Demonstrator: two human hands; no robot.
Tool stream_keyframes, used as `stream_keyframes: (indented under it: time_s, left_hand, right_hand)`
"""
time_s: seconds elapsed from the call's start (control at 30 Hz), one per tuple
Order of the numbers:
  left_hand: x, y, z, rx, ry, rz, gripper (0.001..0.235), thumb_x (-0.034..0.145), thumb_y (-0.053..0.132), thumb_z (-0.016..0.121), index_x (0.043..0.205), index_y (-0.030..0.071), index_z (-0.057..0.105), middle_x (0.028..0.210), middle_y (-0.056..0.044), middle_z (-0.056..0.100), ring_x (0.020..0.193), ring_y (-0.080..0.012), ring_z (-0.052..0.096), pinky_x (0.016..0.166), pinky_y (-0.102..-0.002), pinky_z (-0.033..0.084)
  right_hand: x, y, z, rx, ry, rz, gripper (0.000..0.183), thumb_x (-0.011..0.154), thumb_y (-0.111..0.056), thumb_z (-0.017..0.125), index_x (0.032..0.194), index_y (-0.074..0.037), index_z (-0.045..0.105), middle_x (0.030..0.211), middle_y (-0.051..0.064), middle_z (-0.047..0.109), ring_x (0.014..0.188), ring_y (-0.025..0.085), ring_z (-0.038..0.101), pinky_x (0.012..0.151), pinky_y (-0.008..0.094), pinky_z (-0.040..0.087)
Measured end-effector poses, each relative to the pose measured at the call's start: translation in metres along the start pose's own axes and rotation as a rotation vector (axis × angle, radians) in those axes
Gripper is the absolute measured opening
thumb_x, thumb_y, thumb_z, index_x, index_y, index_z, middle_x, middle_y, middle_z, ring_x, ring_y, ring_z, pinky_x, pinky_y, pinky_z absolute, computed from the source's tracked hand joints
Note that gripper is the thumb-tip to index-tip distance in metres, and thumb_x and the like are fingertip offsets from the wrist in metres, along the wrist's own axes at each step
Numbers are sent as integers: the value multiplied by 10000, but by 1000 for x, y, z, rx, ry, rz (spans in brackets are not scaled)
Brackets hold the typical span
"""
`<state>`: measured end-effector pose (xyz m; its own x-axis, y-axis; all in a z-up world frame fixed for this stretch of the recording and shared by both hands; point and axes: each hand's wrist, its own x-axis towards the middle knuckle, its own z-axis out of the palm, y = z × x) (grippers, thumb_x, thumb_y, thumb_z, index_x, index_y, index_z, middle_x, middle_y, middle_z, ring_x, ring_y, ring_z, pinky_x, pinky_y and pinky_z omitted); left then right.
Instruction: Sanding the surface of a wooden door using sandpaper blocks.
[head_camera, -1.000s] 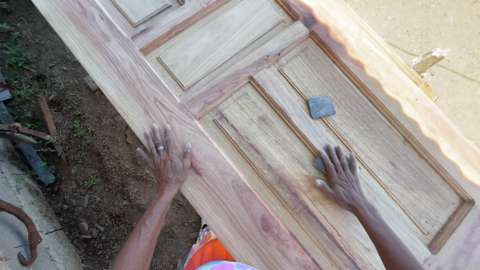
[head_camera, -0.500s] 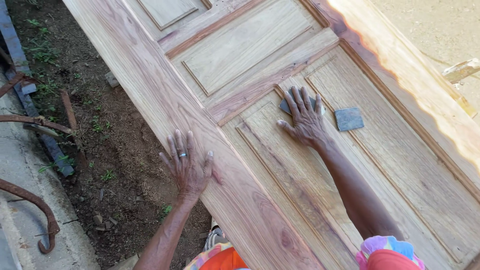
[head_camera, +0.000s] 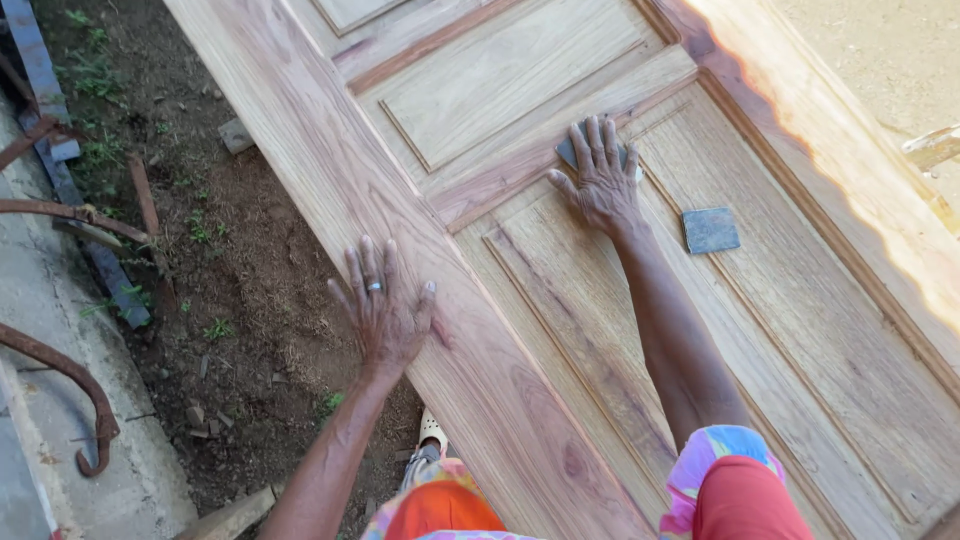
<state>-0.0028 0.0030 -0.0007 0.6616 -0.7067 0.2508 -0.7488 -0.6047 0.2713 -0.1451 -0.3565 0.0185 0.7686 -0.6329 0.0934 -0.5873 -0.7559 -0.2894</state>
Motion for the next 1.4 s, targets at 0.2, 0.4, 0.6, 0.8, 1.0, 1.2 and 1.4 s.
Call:
stream_keyframes:
  time_s: [0.2,0.4,0.6,0.8,1.0,1.2,1.4]
  left_hand:
    - [14,-12,17,31,-13,8,921,984,708,449,1669,146,196,1744,-181,59,1607,-381,12,1222,-748,1]
    - [9,-9,7,-4,-57,10,930,987,734,415,1674,134,236,1747,-201,61,1611,-397,9,1212,-752,-34]
    - [7,-1,0,-85,-33,3,912,995,669,469,1672,97,254,1746,-241,71,1611,-426,-1,1194,-773,-43]
    - [5,-2,4,-62,15,23,878,1019,626,484,1684,93,273,1754,-249,99,1624,-450,26,1208,-790,-13]
    - [6,-11,15,19,1,2,891,1004,662,458,1684,135,224,1757,-211,69,1620,-428,32,1218,-777,5]
    - [7,-16,22,58,-33,-17,936,981,725,409,1681,155,163,1748,-183,14,1609,-402,-3,1220,-745,-24]
    - [6,-4,6,33,-30,-9,928,985,694,424,1677,134,163,1744,-193,27,1607,-396,-13,1230,-734,-14]
  right_hand:
    - [-115,31,-21,6,4,-59,854,997,-676,398,1666,-190,181,1747,90,111,1610,301,35,1256,610,-3]
    - [-349,109,-50,-51,51,113,839,964,-612,436,1653,-203,186,1737,97,115,1605,299,53,1268,562,16]
    - [-556,187,-69,-31,74,552,800,965,-591,361,1655,-231,180,1750,84,87,1614,292,41,1271,564,0]
    - [-563,198,-58,-65,129,582,894,935,-684,346,1635,-156,169,1733,94,100,1605,311,31,1249,581,-11]
    - [-423,129,-61,-67,38,234,976,916,-799,272,1634,-148,157,1720,124,86,1597,320,-7,1260,556,-54]
    - [-286,85,-48,-65,-6,-27,987,920,-808,288,1634,-136,171,1717,121,100,1587,316,2,1259,570,-40]
    - [-175,48,-36,-90,-23,-93,1015,904,-836,309,1638,-143,201,1728,97,121,1599,316,10,1256,592,-35]
